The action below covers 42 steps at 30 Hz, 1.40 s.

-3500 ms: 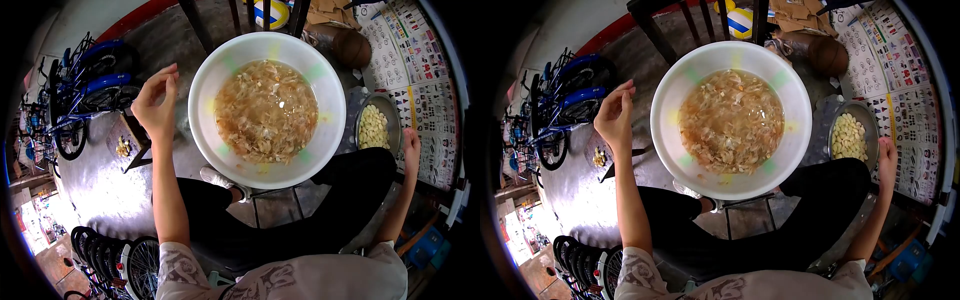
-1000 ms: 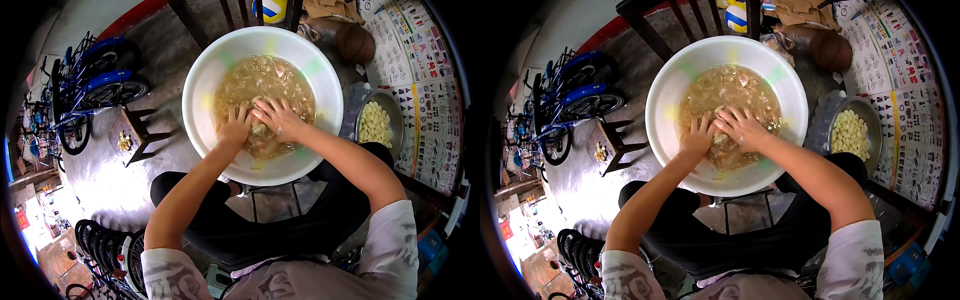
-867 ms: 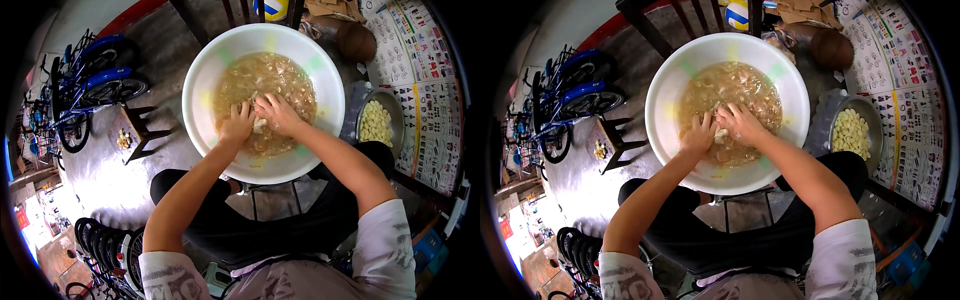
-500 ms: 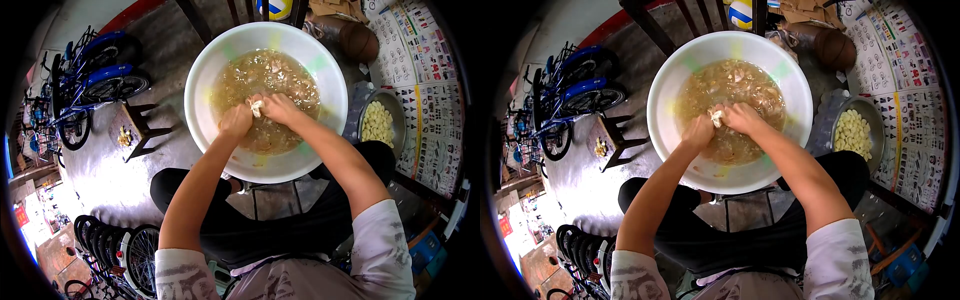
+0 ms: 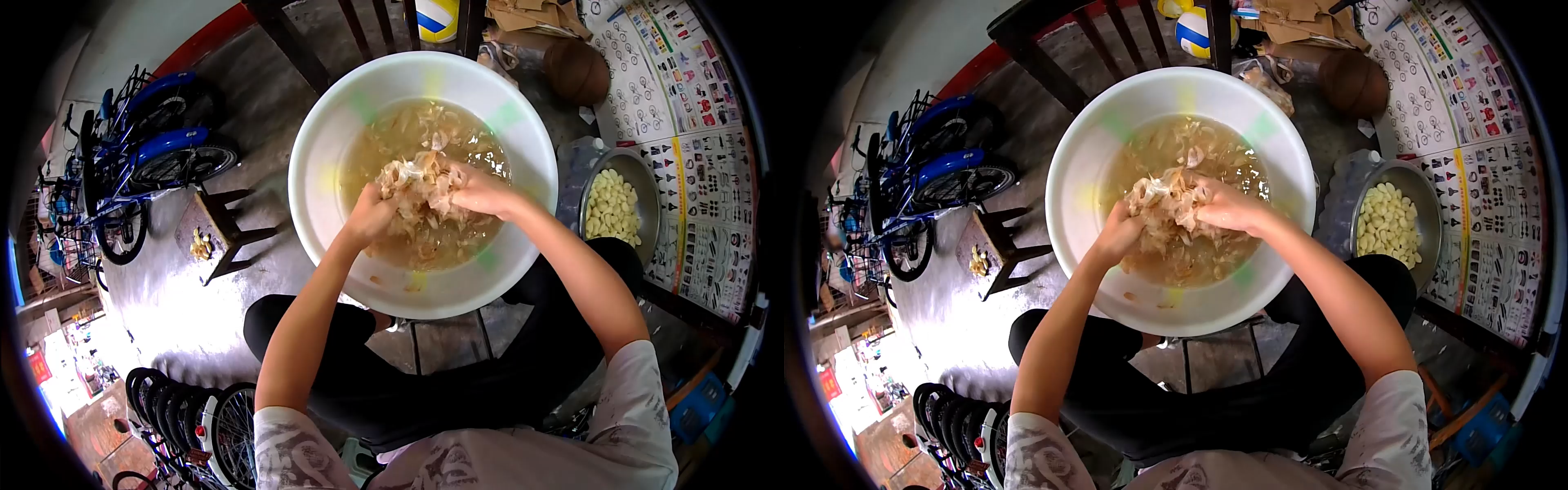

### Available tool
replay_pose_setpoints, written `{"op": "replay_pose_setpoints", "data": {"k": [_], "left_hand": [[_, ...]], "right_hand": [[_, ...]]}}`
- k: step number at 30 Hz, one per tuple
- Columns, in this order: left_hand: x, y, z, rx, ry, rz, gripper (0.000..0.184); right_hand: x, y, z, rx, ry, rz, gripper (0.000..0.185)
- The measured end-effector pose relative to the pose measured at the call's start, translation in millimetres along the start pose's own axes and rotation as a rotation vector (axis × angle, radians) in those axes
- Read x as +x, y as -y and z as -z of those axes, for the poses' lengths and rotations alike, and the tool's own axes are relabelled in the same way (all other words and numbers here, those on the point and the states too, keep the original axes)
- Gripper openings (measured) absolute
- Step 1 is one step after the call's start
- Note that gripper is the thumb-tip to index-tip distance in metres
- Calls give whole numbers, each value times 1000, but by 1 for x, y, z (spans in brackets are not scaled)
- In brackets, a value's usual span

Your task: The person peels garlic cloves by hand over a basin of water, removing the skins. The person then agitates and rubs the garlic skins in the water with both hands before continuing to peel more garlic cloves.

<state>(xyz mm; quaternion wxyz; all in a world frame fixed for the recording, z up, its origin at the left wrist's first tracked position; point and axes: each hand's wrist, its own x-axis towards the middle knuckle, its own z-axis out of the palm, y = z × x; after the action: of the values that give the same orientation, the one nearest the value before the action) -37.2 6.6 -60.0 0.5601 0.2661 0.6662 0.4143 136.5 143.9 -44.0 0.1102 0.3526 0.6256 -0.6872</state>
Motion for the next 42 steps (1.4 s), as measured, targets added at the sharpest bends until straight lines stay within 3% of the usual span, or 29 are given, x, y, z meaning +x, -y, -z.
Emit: {"op": "replay_pose_setpoints", "data": {"k": [3, 6, 9, 13, 15, 18, 20, 21, 23, 25, 27, 29, 31, 33, 34, 35, 36, 39, 41, 42], "left_hand": [[-13, 3, 2, -166, 73, -46, 35], [-22, 9, 0, -283, 51, -79, 43], [-18, 11, 1, -271, 53, -87, 47], [-18, -6, 0, -272, 19, -82, 46], [-20, -15, 4, -99, 87, -31, 52], [-18, -2, 3, -51, 106, -94, 44], [-14, 8, -6, -134, 74, -159, 41], [-12, 9, -13, -215, 43, -231, 39], [-12, 5, -22, -272, -20, -189, 30], [-8, 4, -26, -311, -105, -91, 31], [-7, 0, -29, -318, -104, -164, 33], [-8, -4, -32, -391, -84, -9, 45], [-7, 3, -35, -326, -80, -43, 47], [-10, 4, -37, -262, -74, -75, 48], [-13, 0, -38, -464, 7, 59, 50], [-16, -6, -38, -664, 87, 196, 51], [-18, -14, -33, -763, 292, 106, 51], [-18, -22, -26, -709, 408, 102, 51], [-20, -23, -22, -626, 318, 164, 50], [-19, -18, -18, -484, 314, 94, 50]], "right_hand": [[-3, -7, 2, 109, 41, 84, 66], [-24, 6, -9, 466, 48, 13, 49], [-26, 5, -20, 678, 12, -36, 47], [-25, 11, -20, 708, -29, 3, 48], [-26, 13, -20, 732, -49, 18, 48], [-25, 6, -21, 780, -40, -17, 63], [-28, 9, -28, 670, -125, 125, 86], [-29, 10, -28, 671, -122, 123, 86], [-29, 10, -29, 433, 36, 223, 105], [-22, -3, -35, 392, 22, 286, 104], [-16, -12, -42, 308, -11, 415, 104], [-23, -5, -48, 422, -35, 361, 98], [-23, -8, -49, 224, -171, 339, 83], [-20, -12, -49, 270, -200, 351, 77], [-20, -12, -48, 316, -224, 363, 72], [-22, -9, -43, 481, -203, 210, 59], [-26, -2, -37, 575, -224, 180, 54], [-27, 2, -31, 742, -302, 164, 45], [-33, 9, -28, 863, -282, 116, 43], [-33, 9, -27, 870, -281, 113, 42]]}}
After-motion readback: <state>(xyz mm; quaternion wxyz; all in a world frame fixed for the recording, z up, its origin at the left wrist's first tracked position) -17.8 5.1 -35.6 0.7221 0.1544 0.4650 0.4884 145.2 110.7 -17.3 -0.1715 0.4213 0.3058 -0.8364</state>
